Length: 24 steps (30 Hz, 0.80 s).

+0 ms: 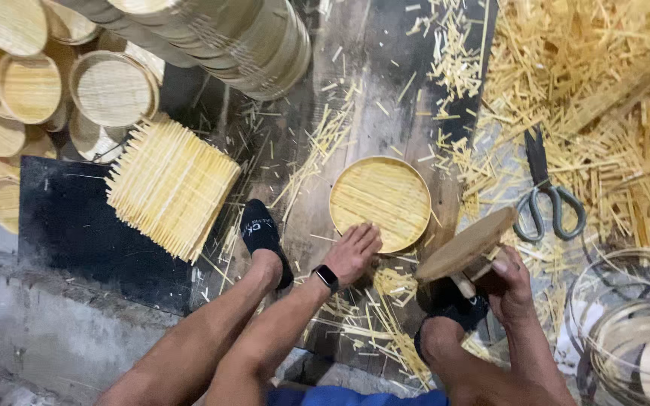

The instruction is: The person assembles bamboo basket lids by placing a woven mat onto a wooden mold, securing it with a bamboo hoop, and trimming the excess material with shears.

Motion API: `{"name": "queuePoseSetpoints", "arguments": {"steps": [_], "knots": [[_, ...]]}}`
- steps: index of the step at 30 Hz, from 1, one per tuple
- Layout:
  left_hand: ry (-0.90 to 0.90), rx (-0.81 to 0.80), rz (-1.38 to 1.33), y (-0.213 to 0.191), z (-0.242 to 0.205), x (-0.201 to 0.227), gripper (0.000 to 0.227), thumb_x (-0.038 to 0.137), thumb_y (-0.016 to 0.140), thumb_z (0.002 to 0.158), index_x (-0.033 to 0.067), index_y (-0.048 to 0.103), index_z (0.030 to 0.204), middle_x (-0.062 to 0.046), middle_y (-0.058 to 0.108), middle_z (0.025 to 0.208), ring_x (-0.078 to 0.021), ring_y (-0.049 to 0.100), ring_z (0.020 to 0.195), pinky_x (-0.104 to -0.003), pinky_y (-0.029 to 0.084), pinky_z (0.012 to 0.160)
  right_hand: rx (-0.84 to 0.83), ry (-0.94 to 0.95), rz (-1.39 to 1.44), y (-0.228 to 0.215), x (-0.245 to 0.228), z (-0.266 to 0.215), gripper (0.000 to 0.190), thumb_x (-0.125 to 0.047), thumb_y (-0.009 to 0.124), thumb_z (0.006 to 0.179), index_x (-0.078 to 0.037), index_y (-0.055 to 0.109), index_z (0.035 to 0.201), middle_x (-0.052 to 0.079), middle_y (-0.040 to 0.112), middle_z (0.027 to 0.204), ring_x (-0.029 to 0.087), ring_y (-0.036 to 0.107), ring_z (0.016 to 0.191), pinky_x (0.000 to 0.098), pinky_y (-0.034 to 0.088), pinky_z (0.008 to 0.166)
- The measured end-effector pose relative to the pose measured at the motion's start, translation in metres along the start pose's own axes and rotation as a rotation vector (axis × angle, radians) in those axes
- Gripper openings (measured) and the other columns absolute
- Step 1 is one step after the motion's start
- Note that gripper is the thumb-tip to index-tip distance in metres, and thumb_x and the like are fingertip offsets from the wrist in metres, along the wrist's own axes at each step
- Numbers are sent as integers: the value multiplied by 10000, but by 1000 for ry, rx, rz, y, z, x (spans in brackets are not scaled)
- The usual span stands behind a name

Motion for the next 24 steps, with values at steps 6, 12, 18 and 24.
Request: {"name": "queuePoseSetpoints", "arguments": {"steps": [6, 12, 18, 24], "knots": [[112, -94, 118, 0, -21, -59, 534, 61, 593, 959, 78, 511, 1486, -140, 409, 1621, -290, 343, 1524, -455, 279, 1267, -66, -14, 34, 23, -15, -7, 734, -326, 683, 827, 54, 476, 1420, 161, 628, 1259, 280, 639, 1147, 428, 503, 1017], [321, 195, 279, -96, 38, -86, 466, 48, 644, 948, 26, 557, 1405, -184, 594, 1419, -316, 604, 1293, -462, 493, 1110, -89, 15, 58, 19, -13, -3, 695, -314, 685, 850, 69, 501, 1400, 176, 644, 1242, 296, 641, 1139, 444, 490, 1033], [147, 537, 543, -300, 88, -142, 409, 23, 656, 940, 75, 633, 1346, -145, 655, 1390, -284, 656, 1220, -397, 576, 960, -74, 1, 38, 17, -12, -4, 691, -319, 681, 849, 52, 498, 1404, 150, 640, 1269, 273, 637, 1170, 433, 480, 1059], [32, 562, 649, -343, 143, -181, 294, 120, 653, 1045, 119, 694, 1337, -133, 649, 1410, -310, 579, 1329, -471, 493, 1091, -34, 59, 56, 8, -5, -4, 727, -335, 688, 837, 28, 465, 1426, 152, 638, 1243, 286, 642, 1126, 454, 510, 993]]}}
Point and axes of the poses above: each hand's wrist, its own z-axis towards the middle knuckle, its own y-axis out of the palm, x = y × z, the point moved 1 cm from there along z, towards the middle knuckle
